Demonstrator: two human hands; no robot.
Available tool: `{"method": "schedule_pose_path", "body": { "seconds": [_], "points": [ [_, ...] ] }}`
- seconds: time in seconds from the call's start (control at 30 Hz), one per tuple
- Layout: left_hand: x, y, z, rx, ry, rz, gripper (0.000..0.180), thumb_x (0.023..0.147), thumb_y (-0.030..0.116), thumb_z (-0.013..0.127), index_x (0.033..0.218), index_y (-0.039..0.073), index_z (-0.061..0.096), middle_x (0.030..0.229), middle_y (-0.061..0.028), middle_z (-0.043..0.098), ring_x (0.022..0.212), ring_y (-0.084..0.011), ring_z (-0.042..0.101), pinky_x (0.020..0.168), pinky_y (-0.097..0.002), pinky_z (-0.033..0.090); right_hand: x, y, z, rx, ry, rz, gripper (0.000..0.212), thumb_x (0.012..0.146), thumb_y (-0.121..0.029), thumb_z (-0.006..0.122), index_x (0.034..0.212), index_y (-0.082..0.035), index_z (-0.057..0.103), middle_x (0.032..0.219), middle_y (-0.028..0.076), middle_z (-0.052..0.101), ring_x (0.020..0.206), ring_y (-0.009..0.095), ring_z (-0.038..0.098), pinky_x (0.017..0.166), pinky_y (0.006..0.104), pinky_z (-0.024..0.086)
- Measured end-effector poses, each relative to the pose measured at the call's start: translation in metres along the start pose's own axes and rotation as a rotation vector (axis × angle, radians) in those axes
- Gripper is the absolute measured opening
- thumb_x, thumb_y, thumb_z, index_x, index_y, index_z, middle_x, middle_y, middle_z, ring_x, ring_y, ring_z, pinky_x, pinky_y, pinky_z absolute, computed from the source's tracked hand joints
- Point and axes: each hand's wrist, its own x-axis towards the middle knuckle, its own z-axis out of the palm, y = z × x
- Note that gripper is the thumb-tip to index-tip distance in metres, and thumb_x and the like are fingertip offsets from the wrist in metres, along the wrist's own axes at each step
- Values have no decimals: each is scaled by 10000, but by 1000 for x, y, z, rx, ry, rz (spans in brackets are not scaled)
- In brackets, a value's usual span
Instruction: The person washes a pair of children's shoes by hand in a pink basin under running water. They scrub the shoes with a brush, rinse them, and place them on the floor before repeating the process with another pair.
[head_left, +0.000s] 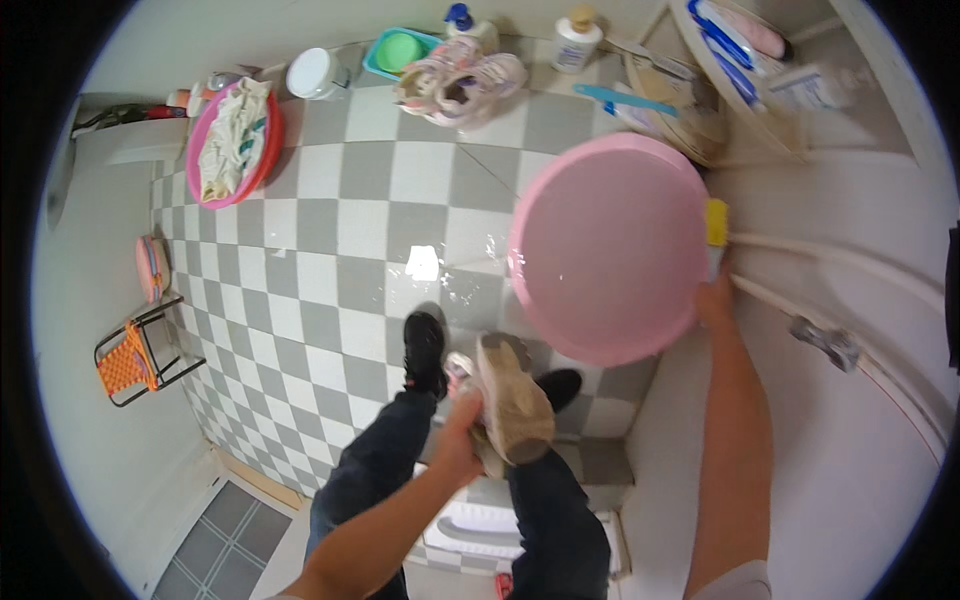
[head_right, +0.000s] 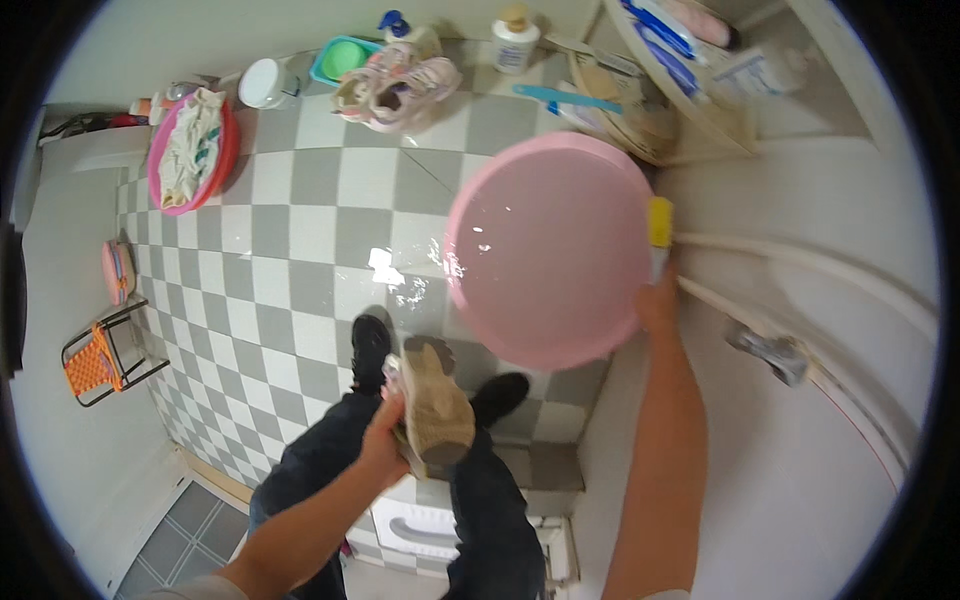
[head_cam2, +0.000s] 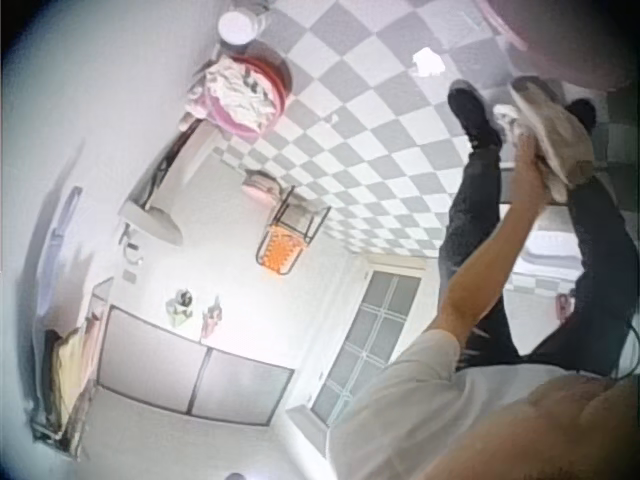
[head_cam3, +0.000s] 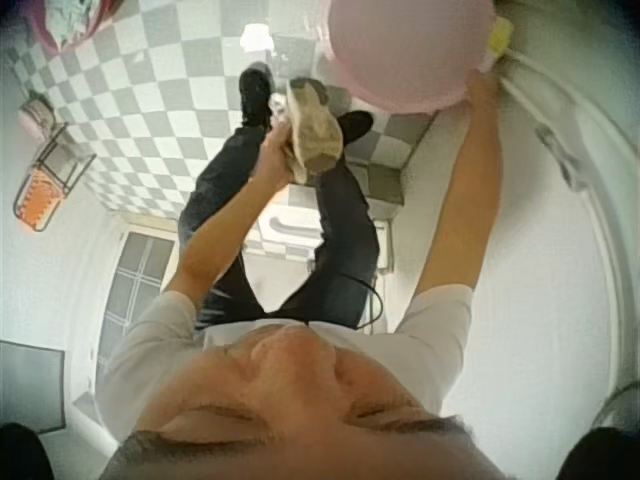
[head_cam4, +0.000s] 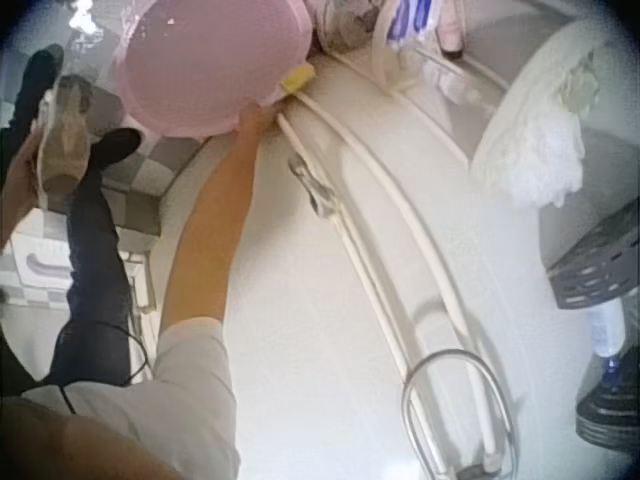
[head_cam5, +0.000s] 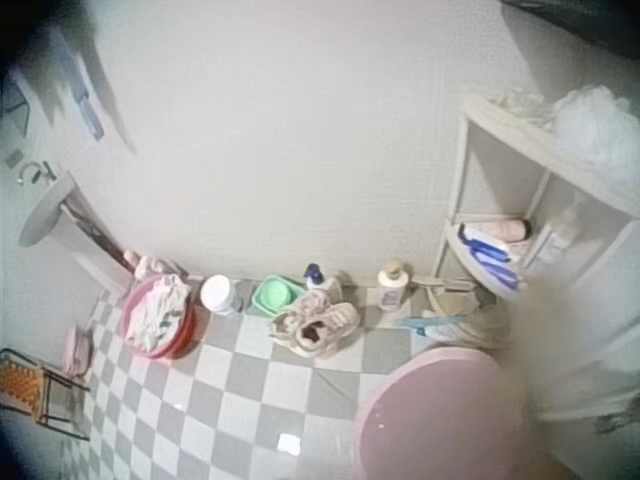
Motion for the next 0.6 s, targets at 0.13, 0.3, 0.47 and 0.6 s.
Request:
{"method": "schedule_pose_path", "body": {
  "seconds": [0.13,0.3,0.47,0.6],
  "points": [
    [10,-5,-23,36,5,75,390,976,376,592,1254,107,542,1165,-59,626,1104,-213,607,951,-418,501,5,-23,6,-6,-27,52,483,828,4,503,1308,54,517,1237,235,619,1165,381,590,1019,409,436],
    [2,15,-11,-39,5,70,373,984,362,585,1249,104,536,1161,-60,625,1088,-210,611,943,-411,503,3,-22,-3,100,-24,89,462,842,-26,531,1300,32,535,1194,219,643,1122,359,619,978,398,455],
    [3,24,-13,-55,9,126,376,986,366,583,1244,96,546,1169,-60,625,1077,-216,616,952,-389,491,-21,-47,-11,124,-39,116,406,864,-55,550,1259,39,558,1188,209,651,1102,343,635,947,396,470],
    [2,26,-14,-29,-11,140,356,988,365,585,1216,92,563,1147,-55,629,1060,-205,616,930,-378,495,-35,-63,-16,-30,-38,95,384,913,-92,548,1275,36,538,1185,195,646,1078,325,635,911,402,481]
  ]
}}
